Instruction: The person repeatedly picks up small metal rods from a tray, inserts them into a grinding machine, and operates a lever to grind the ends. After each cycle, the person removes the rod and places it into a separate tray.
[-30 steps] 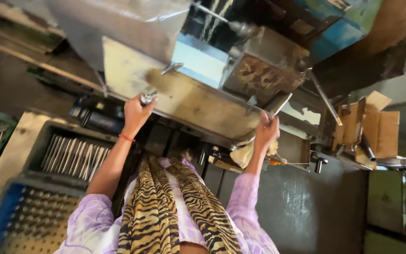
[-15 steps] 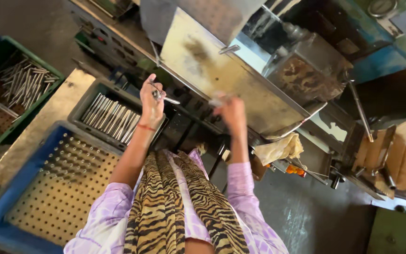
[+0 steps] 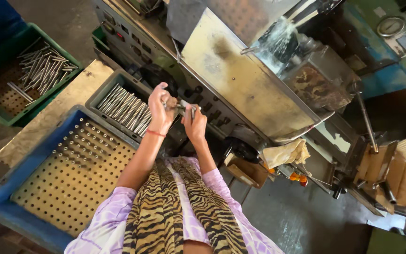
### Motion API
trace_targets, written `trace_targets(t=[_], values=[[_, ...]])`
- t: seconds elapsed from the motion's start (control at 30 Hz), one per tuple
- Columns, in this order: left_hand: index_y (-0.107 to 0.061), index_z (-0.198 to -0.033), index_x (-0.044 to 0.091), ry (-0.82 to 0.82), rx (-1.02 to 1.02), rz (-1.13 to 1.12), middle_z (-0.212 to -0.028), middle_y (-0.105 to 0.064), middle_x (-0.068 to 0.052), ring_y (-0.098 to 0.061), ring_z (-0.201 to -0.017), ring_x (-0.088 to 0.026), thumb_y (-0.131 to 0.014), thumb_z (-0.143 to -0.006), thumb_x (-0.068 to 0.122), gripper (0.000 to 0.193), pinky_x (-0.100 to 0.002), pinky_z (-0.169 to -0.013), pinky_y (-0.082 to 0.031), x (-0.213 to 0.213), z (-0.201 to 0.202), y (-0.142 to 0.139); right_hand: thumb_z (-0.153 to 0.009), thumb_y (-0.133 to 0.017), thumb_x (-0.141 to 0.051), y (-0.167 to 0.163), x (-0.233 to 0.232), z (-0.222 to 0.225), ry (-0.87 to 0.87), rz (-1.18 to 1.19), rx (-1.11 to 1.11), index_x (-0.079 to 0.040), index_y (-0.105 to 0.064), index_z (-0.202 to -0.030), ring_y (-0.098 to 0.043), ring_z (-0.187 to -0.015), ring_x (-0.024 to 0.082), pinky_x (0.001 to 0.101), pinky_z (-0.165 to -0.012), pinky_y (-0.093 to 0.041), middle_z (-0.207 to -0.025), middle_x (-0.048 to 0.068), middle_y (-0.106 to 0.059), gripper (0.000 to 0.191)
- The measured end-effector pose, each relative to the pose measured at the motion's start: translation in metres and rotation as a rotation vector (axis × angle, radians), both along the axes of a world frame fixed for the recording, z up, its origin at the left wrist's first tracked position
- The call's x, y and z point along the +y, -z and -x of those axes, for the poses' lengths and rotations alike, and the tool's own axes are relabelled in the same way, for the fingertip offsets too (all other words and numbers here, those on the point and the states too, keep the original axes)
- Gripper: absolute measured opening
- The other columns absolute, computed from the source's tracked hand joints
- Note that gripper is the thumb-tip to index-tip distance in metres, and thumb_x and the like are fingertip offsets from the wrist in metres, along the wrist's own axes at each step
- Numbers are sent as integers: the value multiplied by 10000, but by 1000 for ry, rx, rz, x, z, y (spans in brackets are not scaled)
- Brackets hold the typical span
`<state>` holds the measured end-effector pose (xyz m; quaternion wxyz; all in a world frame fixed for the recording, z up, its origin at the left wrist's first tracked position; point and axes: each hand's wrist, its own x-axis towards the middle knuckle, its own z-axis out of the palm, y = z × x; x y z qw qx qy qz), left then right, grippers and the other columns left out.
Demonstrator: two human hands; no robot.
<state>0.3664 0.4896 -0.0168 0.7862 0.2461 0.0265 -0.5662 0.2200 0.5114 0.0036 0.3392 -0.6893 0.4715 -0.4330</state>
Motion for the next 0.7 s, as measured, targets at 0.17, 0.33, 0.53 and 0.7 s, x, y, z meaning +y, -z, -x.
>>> trace_targets(t=[0.17,0.33,0.53,0.7], values=[[-475,-866,117,-21,195,123,-590,-378,36,-244,-429,-122,-572,-874,96,100,-301,-544,-308,10,-15,-11,-1068,-564,-213,-3,13,11,110,169,116,-29,-617,-980,-656,-525,246,341,-510,-502,-619,93,-640,212],[-446,-834,173,74,103,212,-533,-345,58,-236,-420,-109,-556,-881,94,144,-291,-514,-270,36,-4,-31,-1023,-634,-237,-9,8,9,238,122,250,-22,-656,-912,-617,-510,361,412,-481,-453,-605,187,-598,242],[-450,-798,170,107,19,163,-514,-341,67,-227,-429,-97,-565,-946,174,188,-283,-498,-268,43,-12,-36,-1055,-614,-238,-7,15,14,157,91,69,-2,-632,-896,-544,-489,297,373,-514,-461,-614,166,-569,285],[-394,-676,179,142,362,96,-533,-374,69,-243,-387,-115,-595,-905,80,321,-284,-494,-265,20,-15,-9,-1032,-600,-204,-10,16,30,128,175,65,8,-668,-929,-501,-486,170,329,-492,-433,-562,106,-524,246]])
